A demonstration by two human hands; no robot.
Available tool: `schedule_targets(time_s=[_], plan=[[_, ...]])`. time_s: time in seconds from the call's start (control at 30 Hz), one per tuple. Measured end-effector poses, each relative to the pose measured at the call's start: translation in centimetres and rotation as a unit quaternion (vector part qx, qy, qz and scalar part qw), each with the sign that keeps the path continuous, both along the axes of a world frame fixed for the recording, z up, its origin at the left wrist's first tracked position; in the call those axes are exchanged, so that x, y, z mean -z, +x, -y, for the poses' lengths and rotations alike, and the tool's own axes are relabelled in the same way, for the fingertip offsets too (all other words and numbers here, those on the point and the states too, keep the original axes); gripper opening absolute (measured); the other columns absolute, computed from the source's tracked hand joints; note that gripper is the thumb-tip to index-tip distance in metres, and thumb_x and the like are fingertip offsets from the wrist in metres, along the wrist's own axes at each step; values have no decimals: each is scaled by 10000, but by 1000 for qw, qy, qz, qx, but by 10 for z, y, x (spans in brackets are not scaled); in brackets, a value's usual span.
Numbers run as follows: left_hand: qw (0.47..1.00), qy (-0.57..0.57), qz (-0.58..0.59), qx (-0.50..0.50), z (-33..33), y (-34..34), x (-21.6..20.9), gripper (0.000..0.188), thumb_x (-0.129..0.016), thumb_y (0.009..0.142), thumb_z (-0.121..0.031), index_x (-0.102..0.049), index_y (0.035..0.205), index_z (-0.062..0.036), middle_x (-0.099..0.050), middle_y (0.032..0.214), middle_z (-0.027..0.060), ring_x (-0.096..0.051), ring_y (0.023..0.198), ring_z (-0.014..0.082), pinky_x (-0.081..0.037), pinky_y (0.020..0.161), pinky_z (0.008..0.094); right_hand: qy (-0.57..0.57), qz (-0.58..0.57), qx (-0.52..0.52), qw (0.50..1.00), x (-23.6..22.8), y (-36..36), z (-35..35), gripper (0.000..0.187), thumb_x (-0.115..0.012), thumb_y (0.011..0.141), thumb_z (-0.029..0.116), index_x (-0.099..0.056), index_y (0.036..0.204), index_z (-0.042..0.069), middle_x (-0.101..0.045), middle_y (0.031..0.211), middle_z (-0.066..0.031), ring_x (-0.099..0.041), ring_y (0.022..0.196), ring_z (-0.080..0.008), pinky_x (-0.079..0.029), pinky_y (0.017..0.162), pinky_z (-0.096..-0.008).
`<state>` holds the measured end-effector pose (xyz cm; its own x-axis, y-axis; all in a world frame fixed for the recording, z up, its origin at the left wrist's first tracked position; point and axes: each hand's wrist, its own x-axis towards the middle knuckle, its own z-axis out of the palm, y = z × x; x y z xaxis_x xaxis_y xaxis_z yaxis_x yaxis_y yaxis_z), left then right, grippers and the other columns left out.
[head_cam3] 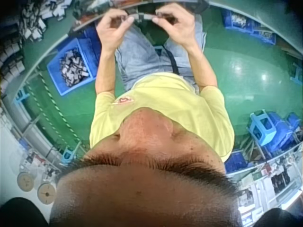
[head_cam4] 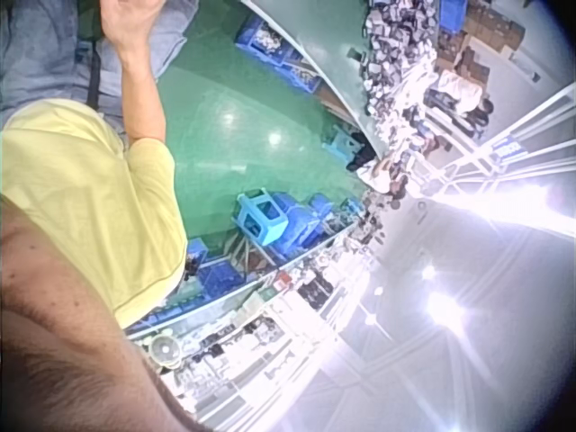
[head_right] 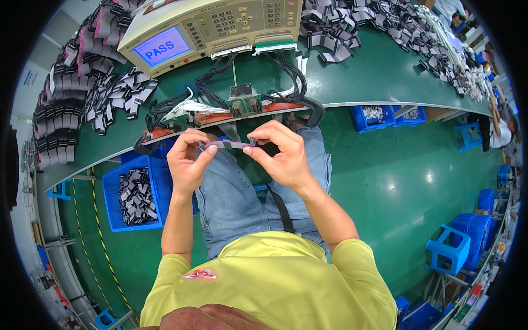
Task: Testing the connectivity and quality of wire harnesses using a specialized electronic testing machine on an assembly line.
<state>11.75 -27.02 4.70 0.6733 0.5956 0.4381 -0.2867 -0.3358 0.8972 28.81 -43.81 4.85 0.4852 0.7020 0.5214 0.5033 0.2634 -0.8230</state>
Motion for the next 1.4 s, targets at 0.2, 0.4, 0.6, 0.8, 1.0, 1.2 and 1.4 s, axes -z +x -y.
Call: schedule_targets(time_s=[0.2, 0.4, 0.6, 0.8, 1.0, 1.2, 1.4], plan=[[1000, -18, 0, -8, 0, 0, 3, 231, -813, 859, 54, -666, 1032, 11, -659, 1015, 65, -610, 867, 106, -489, 772, 240, -12, 1, -65, 998, -5, -3, 3, 269, -899, 783, 44, -667, 907, -8, -677, 895, -95, -679, 815, -204, -548, 725, -311], [1000, -16, -5, 9, 2, -1, 3, 220, -806, 863, 58, -652, 1009, 3, -662, 1015, 75, -615, 880, 111, -495, 785, 248, -9, -27, -42, 999, -1, -4, 2, 230, -833, 828, -6, -644, 959, -16, -660, 951, -96, -659, 822, -166, -571, 683, -280], [992, -28, 14, 125, 14, 0, 5, 229, -766, 889, 72, -575, 964, -30, -716, 1067, 154, -666, 920, 170, -540, 854, 305, 20, -148, -32, 988, 7, -5, -2, 182, -757, 879, -36, -625, 1001, -7, -648, 1002, -86, -636, 853, -134, -546, 672, -256], [981, -110, 26, 159, 10, 1, 14, 257, -738, 909, 85, -535, 1006, -40, -733, 1071, 187, -693, 972, 195, -543, 876, 318, 66, -344, -304, 886, 21, 6, 10, 265, -790, 859, -48, -598, 1002, 64, -627, 1006, -52, -557, 863, -112, -441, 764, -260], [981, -110, 26, 159, 15, 2, 13, 253, -721, 921, 80, -519, 997, -51, -725, 1087, 183, -688, 971, 196, -543, 879, 324, 34, -324, -265, 908, 23, 13, 11, 271, -798, 856, -41, -588, 998, 53, -615, 1002, -63, -572, 888, -127, -470, 793, -279], [982, -109, 32, 148, 13, 6, 14, 293, -735, 911, 63, -483, 944, -81, -697, 1159, 218, -653, 920, 178, -564, 812, 316, 18, -312, -233, 921, 19, 10, 6, 267, -791, 863, -18, -572, 1002, 45, -603, 998, -80, -580, 888, -143, -484, 795, -289], [982, -81, 2, 171, 13, 9, 20, 444, -787, 867, 95, -391, 815, -99, -729, 1149, 202, -673, 892, 123, -560, 787, 276, -17, -274, -219, 936, 21, 10, 5, 272, -791, 869, -9, -587, 1044, 26, -621, 1008, -99, -612, 913, -159, -500, 802, -296]])
